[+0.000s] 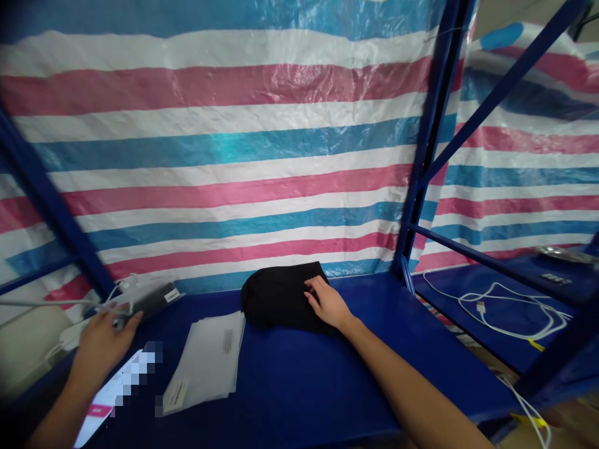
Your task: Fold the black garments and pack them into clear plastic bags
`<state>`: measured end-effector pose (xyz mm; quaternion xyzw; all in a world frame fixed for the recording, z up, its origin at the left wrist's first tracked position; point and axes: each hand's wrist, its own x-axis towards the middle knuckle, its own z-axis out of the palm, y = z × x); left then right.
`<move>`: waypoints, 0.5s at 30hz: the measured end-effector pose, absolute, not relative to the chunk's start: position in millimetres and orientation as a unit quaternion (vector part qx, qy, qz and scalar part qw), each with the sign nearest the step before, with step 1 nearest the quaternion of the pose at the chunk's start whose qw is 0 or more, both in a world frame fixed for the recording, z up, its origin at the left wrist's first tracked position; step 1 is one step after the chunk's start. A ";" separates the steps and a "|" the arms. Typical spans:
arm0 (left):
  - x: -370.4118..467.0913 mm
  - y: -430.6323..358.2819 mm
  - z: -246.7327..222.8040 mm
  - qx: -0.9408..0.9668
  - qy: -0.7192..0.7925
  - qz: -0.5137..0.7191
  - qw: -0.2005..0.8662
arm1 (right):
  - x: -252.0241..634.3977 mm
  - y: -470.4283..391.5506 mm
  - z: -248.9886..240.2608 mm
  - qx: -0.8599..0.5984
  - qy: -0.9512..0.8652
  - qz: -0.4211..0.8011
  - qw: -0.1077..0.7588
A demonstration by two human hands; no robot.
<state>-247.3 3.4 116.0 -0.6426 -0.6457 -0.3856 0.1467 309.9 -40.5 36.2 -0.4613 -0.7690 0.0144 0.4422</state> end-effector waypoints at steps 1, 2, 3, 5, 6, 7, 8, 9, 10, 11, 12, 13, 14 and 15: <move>-234.4 -11.7 110.2 -0.651 -0.641 -0.386 0.132 | 309.1 -41.7 37.7 -0.460 -0.776 0.009 0.431; -220.7 -26.6 105.0 -0.659 -0.645 -0.375 0.093 | 308.2 -43.2 39.6 -0.456 -0.786 0.004 0.417; -206.3 -40.4 101.1 -0.672 -0.645 -0.360 0.040 | 307.0 -45.0 41.9 -0.450 -0.798 -0.001 0.402; -175.5 -61.5 97.6 -0.711 -0.611 -0.342 -0.059 | 303.8 -49.3 47.6 -0.429 -0.824 -0.007 0.371; -159.5 -68.0 98.0 -0.734 -0.583 -0.335 -0.093 | 301.8 -51.7 50.4 -0.417 -0.835 -0.008 0.359; -143.5 -71.5 99.3 -0.762 -0.551 -0.319 -0.118 | 299.6 -54.0 53.0 -0.406 -0.845 -0.008 0.347; -127.7 -72.0 101.1 -0.786 -0.522 -0.302 -0.134 | 297.5 -56.0 54.9 -0.396 -0.854 -0.008 0.337; -112.6 -69.8 102.7 -0.806 -0.497 -0.292 -0.137 | 295.6 -57.6 56.0 -0.388 -0.861 -0.009 0.328; -98.4 -65.2 103.6 -0.827 -0.466 -0.286 -0.128 | 294.1 -58.7 56.3 -0.383 -0.867 -0.012 0.318; -85.5 -58.6 103.4 -0.850 -0.429 -0.285 -0.111 | 293.0 -59.1 55.7 -0.379 -0.873 -0.015 0.307; -73.9 -50.5 102.1 -0.870 -0.392 -0.285 -0.090 | 292.6 -58.9 54.5 -0.377 -0.878 -0.019 0.295; -63.7 -41.4 99.7 -0.888 -0.355 -0.283 -0.070 | 292.8 -58.3 53.0 -0.378 -0.881 -0.022 0.283; -54.9 -31.9 96.6 -0.904 -0.321 -0.276 -0.054 | 293.7 -57.2 51.5 -0.381 -0.883 -0.020 0.273; -47.6 -22.4 93.3 -0.917 -0.293 -0.267 -0.042 | 295.2 -56.0 50.3 -0.386 -0.884 -0.013 0.265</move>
